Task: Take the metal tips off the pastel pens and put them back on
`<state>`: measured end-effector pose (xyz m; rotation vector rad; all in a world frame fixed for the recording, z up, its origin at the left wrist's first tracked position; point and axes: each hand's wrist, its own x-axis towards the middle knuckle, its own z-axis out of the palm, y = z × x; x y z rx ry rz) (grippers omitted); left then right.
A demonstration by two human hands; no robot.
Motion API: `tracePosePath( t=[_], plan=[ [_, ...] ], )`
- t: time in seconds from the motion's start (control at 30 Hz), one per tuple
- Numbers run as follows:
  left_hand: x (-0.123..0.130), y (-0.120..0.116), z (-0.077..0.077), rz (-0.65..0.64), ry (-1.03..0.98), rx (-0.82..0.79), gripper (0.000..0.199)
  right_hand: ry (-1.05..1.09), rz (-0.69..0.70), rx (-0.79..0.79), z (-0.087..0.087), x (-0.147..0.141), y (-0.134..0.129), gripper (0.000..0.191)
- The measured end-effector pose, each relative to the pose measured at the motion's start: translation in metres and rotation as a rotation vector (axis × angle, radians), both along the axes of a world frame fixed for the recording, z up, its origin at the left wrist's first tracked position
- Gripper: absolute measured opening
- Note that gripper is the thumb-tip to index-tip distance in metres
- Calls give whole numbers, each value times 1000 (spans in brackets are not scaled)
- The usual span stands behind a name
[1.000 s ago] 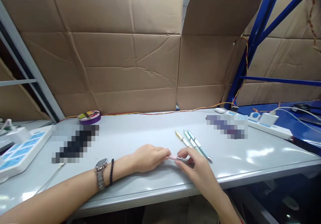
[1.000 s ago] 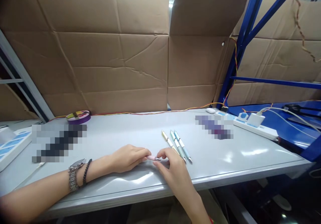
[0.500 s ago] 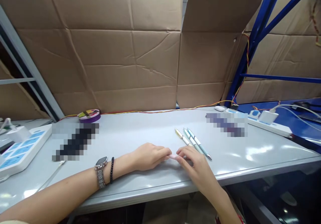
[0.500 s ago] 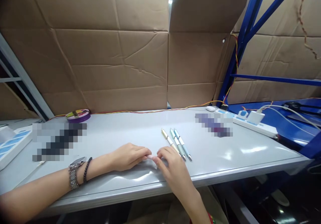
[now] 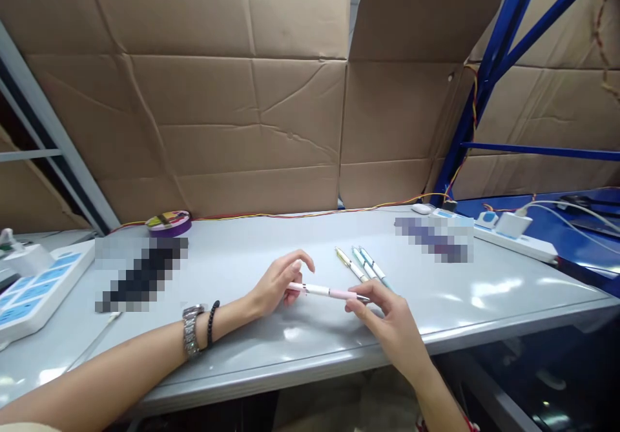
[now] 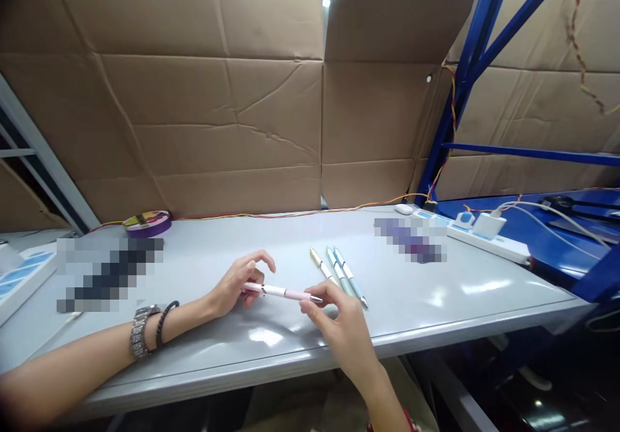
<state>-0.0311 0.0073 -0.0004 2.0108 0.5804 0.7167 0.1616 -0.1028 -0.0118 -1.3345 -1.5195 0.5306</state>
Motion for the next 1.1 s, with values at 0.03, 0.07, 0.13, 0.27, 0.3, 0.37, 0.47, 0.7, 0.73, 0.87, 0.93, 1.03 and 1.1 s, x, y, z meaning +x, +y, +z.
tracePosePath(
  t=[0.03, 0.07, 0.13, 0.27, 0.3, 0.37, 0.47, 0.7, 0.73, 0.87, 0.93, 1.03, 1.1],
  plan=[
    [0, 1, 0, -32, -4, -84, 51, -14, 27, -15, 2, 0, 0, 15],
    [0, 1, 1, -70, 12, -126, 54, -24, 40, -27, 3, -1, 0, 14],
    [1, 1, 2, -115, 46, -140, 58, -30, 49, -47, 5, -2, 0, 14],
    [2, 1, 0, -76, 47, -128, 57, -43, 67, -76, 7, -4, -1, 15],
    [3, 2, -1, -57, 48, -136, 55, -48, 72, -83, 7, -4, -1, 15],
    [3, 4, -4, -17, 54, -165, 52, -57, 80, -96, 6, -4, 0, 14],
    [4, 6, -6, 17, 59, -191, 50, -75, 75, -94, 4, -4, 2, 13],
    [6, 7, -3, -49, 16, -190, 48, -51, 71, -97, 5, -3, 3, 16],
    [6, 8, -2, -45, 17, -197, 48, -47, 75, -104, 5, -3, 3, 16],
    [8, 10, -3, 1, 21, -252, 51, -63, 67, -113, 3, -2, 5, 17],
    [9, 9, -5, 37, 24, -258, 51, -95, 57, -104, 1, -2, 5, 18],
    [11, 5, -6, 88, 17, -233, 53, -138, 76, -100, 2, -2, 6, 19],
    [11, 2, -6, 99, 20, -220, 54, -142, 97, -104, 4, -2, 5, 18]
  ],
)
